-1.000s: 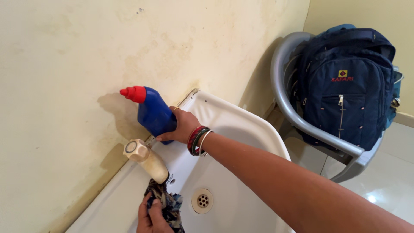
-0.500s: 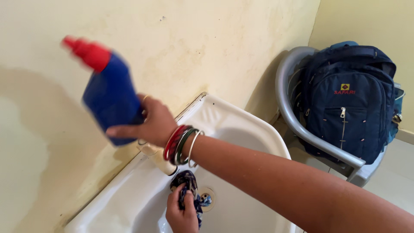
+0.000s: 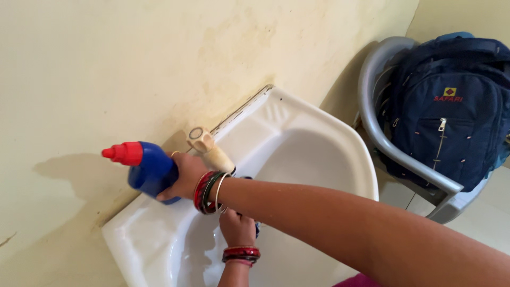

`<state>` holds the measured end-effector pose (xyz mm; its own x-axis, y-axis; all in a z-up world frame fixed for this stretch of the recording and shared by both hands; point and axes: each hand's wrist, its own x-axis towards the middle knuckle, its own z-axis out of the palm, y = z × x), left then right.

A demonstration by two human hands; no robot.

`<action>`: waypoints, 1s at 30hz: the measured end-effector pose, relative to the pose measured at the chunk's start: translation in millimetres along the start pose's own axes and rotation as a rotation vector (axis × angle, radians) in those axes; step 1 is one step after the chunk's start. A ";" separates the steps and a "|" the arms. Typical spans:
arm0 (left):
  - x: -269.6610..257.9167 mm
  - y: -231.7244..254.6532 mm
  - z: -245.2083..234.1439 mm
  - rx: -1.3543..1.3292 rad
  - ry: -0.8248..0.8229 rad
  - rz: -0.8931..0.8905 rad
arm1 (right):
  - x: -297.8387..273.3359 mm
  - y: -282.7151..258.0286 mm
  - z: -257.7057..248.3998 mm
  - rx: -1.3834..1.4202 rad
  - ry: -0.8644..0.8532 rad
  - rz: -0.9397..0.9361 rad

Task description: The person cleans a bathroom sink by hand using a cloth and liquid cleaner. The person wipes the basin, the edges, and the faucet, then pours liquid cleaner onto a cloth to continue scrubbing the surface.

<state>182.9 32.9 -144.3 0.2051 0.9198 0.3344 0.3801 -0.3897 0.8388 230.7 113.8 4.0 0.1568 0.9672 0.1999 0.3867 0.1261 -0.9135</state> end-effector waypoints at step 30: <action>-13.2 47.0 16.6 -0.324 -0.346 -0.344 | -93.8 73.5 -160.2 0.169 0.414 0.429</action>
<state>213.0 1.6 -116.4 0.4226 0.9014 -0.0942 0.1928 0.0122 0.9812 390.0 -2.9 -25.3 0.6189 0.7780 -0.1082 0.0668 -0.1894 -0.9796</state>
